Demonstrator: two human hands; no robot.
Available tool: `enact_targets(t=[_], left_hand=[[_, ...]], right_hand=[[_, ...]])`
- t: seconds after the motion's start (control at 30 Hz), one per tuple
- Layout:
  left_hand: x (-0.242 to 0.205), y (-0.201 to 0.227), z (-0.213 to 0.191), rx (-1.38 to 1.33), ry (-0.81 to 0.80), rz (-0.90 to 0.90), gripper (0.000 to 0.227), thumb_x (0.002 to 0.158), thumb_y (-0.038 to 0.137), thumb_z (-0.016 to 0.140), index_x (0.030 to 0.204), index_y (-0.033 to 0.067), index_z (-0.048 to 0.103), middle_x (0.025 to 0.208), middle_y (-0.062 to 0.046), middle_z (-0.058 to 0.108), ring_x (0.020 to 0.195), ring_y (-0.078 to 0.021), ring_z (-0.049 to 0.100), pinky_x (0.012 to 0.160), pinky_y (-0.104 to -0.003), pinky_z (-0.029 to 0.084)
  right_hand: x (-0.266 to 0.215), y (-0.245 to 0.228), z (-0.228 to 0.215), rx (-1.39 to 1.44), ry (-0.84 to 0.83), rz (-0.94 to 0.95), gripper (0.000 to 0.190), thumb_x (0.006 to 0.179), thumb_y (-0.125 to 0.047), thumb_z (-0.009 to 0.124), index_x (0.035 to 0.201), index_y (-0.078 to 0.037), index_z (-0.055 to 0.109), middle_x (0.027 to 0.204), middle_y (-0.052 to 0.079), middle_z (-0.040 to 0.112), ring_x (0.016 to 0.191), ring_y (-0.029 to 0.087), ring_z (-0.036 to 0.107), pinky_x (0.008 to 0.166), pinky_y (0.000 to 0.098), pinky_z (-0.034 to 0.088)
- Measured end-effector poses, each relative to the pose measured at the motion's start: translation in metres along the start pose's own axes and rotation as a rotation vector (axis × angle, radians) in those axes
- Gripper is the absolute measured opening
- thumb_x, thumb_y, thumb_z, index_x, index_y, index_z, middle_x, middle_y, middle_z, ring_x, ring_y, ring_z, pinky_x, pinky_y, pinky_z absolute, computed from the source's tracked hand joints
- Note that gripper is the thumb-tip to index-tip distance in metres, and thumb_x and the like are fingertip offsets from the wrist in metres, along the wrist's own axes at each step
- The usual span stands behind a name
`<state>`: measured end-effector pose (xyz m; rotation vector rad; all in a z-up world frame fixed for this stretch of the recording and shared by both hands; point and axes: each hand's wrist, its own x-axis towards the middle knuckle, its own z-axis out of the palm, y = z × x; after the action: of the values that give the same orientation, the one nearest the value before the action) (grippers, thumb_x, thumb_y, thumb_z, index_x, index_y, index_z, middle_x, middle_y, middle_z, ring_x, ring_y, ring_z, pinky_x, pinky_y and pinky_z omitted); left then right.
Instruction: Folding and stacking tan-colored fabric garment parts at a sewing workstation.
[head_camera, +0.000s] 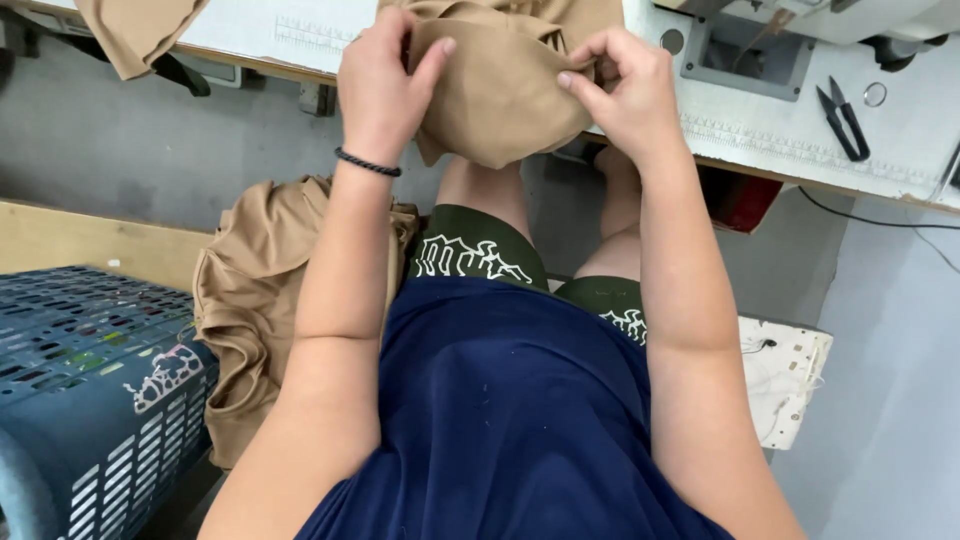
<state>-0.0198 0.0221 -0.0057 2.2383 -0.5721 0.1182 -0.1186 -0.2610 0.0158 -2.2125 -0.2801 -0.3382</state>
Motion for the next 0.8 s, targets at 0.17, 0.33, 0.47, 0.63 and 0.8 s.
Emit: enact_targets(t=[0.17, 0.33, 0.47, 0.63, 0.8], left_hand=[[0.011, -0.001, 0.016, 0.155, 0.090, 0.014, 0.008, 0.098, 0.024, 0.068, 0.095, 0.0175, 0.065, 0.078, -0.004, 0.072, 0.073, -0.0327, 0.065, 0.054, -0.046, 0.047], [0.013, 0.004, 0.014, 0.144, 0.039, -0.062, 0.023, 0.093, 0.016, 0.071, 0.112, 0.0186, 0.058, 0.093, -0.006, 0.076, 0.078, -0.0374, 0.068, 0.061, -0.049, 0.049], [0.010, 0.014, -0.008, -0.113, 0.040, 0.041, 0.030, 0.095, 0.002, 0.073, 0.119, 0.0104, 0.056, 0.072, 0.001, 0.060, 0.067, -0.0228, 0.064, 0.066, -0.037, 0.050], [0.010, 0.002, -0.009, -0.215, 0.044, 0.088, 0.028, 0.098, 0.002, 0.075, 0.117, 0.0059, 0.054, 0.081, -0.003, 0.062, 0.072, -0.0176, 0.059, 0.067, -0.033, 0.050], [0.012, 0.009, -0.019, -0.295, -0.011, 0.090, 0.032, 0.100, 0.000, 0.071, 0.126, 0.0057, 0.053, 0.085, -0.004, 0.062, 0.075, -0.0165, 0.058, 0.069, -0.031, 0.049]], right_hand=[[-0.002, 0.010, 0.003, 0.038, 0.082, 0.287, 0.032, 0.096, -0.009, 0.083, 0.122, -0.011, 0.064, 0.089, 0.002, 0.072, 0.077, 0.011, 0.062, 0.076, 0.0275, 0.053], [0.002, 0.030, 0.005, 0.230, 0.115, 0.413, 0.038, 0.094, -0.012, 0.088, 0.117, -0.013, 0.058, 0.085, 0.001, 0.073, 0.080, 0.008, 0.063, 0.079, 0.0256, 0.050], [0.000, 0.036, 0.007, 0.263, 0.140, 0.374, 0.044, 0.091, -0.009, 0.091, 0.110, -0.013, 0.052, 0.085, 0.003, 0.075, 0.079, 0.008, 0.063, 0.080, 0.0261, 0.050], [-0.004, 0.042, 0.008, 0.336, 0.196, 0.385, 0.040, 0.092, -0.009, 0.093, 0.109, -0.008, 0.056, 0.086, 0.004, 0.076, 0.077, 0.008, 0.065, 0.075, 0.0241, 0.054], [-0.010, 0.034, 0.005, 0.313, 0.239, 0.361, 0.035, 0.094, -0.012, 0.091, 0.119, -0.005, 0.067, 0.082, -0.003, 0.067, 0.078, 0.005, 0.060, 0.078, 0.0212, 0.051]])
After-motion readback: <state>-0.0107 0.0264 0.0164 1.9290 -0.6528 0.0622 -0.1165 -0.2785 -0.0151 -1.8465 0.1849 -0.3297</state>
